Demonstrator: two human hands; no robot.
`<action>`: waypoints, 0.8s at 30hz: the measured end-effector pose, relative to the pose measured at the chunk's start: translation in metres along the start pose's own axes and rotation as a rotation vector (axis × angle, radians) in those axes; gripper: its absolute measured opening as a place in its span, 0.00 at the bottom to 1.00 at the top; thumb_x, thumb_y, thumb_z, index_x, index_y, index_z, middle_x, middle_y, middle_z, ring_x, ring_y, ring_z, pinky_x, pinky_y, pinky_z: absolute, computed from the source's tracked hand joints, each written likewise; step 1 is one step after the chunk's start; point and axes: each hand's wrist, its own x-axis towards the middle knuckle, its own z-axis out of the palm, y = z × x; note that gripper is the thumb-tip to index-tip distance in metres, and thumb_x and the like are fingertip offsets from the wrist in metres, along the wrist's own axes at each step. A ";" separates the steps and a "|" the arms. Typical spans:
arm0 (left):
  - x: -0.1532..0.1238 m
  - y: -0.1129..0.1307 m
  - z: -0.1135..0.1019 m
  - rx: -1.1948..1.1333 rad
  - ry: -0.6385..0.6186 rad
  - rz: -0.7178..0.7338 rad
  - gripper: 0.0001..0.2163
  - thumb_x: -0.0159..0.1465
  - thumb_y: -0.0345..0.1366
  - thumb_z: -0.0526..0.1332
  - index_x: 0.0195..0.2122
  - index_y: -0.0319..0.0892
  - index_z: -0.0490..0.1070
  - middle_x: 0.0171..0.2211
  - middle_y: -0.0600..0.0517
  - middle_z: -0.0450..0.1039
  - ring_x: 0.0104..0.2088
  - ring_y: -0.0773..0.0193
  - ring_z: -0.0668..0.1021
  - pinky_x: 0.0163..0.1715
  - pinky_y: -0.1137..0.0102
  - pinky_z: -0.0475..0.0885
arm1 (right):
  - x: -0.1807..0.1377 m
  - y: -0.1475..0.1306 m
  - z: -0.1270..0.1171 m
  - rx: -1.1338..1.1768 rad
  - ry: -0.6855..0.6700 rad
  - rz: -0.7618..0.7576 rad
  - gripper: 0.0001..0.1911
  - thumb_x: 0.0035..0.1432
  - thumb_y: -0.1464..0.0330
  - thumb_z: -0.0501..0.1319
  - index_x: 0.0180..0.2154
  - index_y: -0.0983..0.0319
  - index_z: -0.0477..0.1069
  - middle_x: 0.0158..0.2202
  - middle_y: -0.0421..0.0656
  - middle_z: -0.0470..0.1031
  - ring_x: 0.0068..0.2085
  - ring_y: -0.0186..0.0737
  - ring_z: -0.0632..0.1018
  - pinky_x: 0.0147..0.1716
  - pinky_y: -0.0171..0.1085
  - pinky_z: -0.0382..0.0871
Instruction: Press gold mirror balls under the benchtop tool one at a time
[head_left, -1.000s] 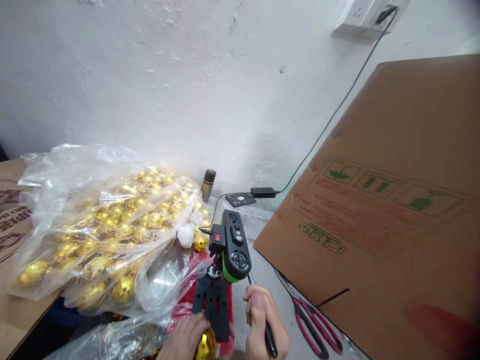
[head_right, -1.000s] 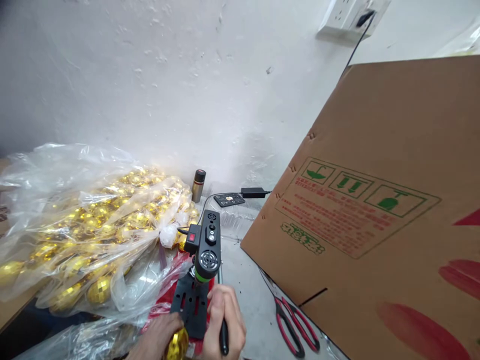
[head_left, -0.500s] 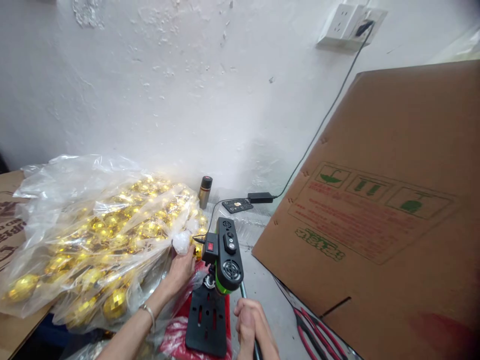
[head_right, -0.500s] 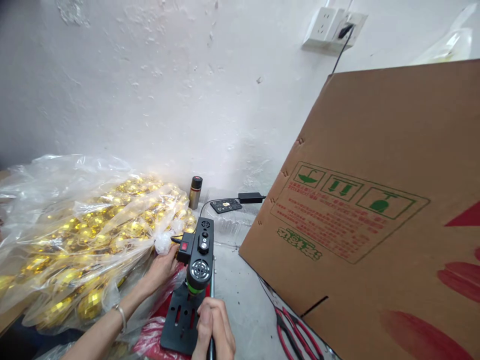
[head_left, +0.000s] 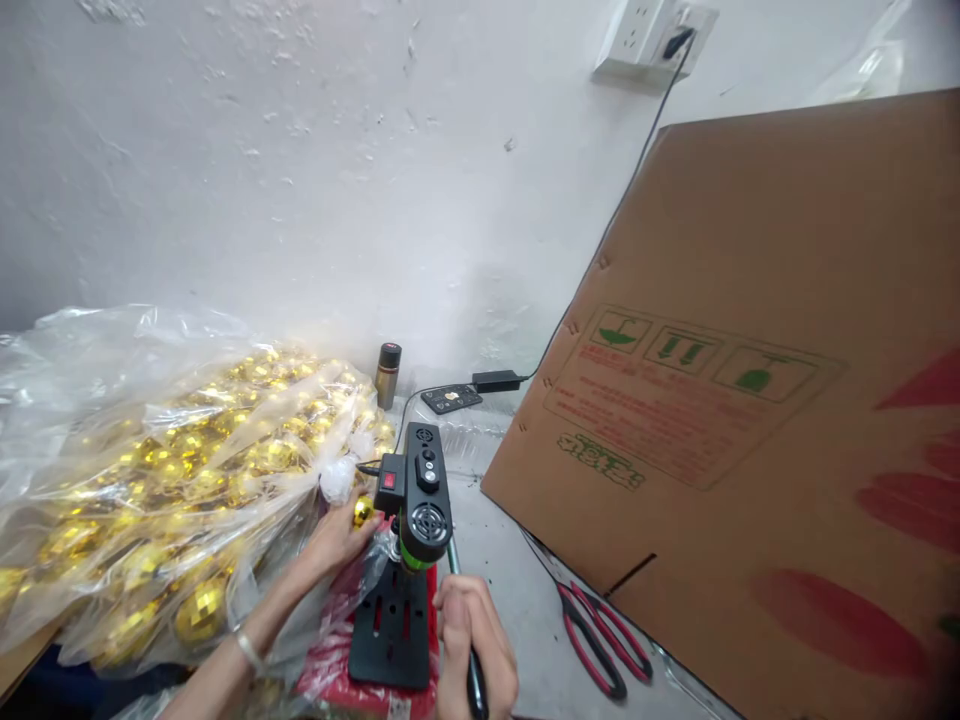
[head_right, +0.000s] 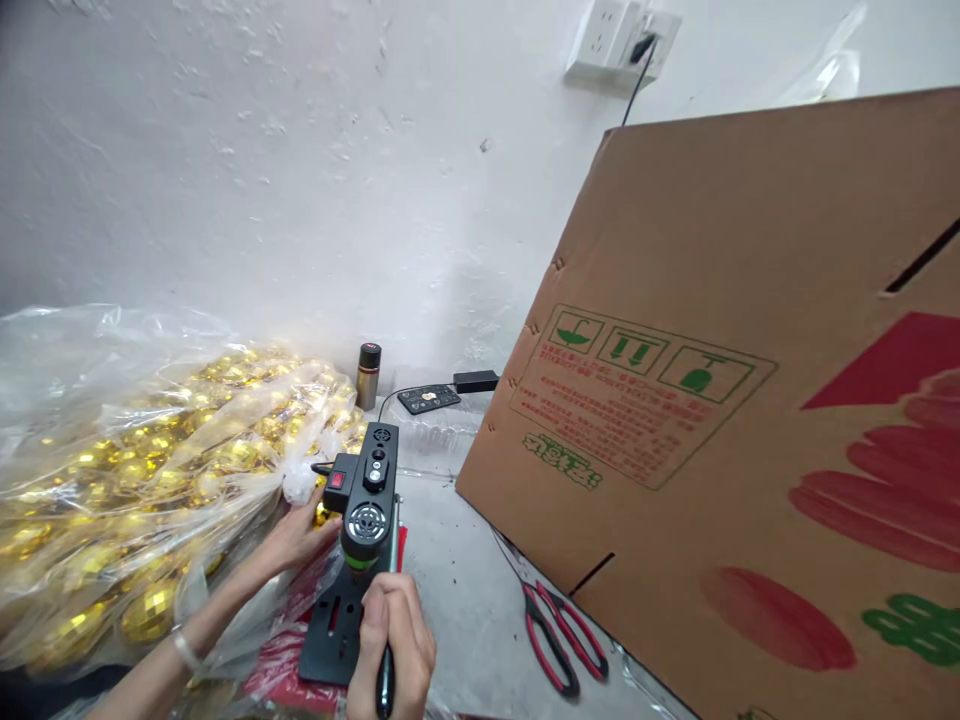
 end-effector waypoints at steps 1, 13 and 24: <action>-0.011 -0.005 -0.011 -0.031 -0.010 -0.035 0.23 0.68 0.51 0.63 0.57 0.42 0.73 0.49 0.43 0.83 0.52 0.46 0.83 0.52 0.57 0.79 | 0.001 0.000 0.000 -0.002 -0.002 -0.007 0.18 0.78 0.71 0.51 0.31 0.58 0.65 0.30 0.37 0.66 0.30 0.33 0.69 0.32 0.35 0.61; -0.119 -0.024 0.029 -0.708 0.016 -0.291 0.37 0.59 0.65 0.69 0.61 0.45 0.73 0.59 0.42 0.82 0.61 0.42 0.81 0.64 0.51 0.75 | 0.027 0.011 -0.022 -0.102 -0.210 -0.252 0.15 0.75 0.76 0.52 0.34 0.58 0.67 0.29 0.37 0.66 0.29 0.31 0.71 0.28 0.30 0.67; -0.094 -0.020 0.063 -0.210 0.064 0.078 0.24 0.59 0.44 0.72 0.57 0.46 0.78 0.54 0.40 0.84 0.56 0.39 0.83 0.60 0.44 0.78 | 0.023 0.008 -0.023 -0.127 -0.204 -0.270 0.14 0.75 0.76 0.51 0.35 0.58 0.67 0.29 0.36 0.67 0.28 0.30 0.71 0.28 0.29 0.68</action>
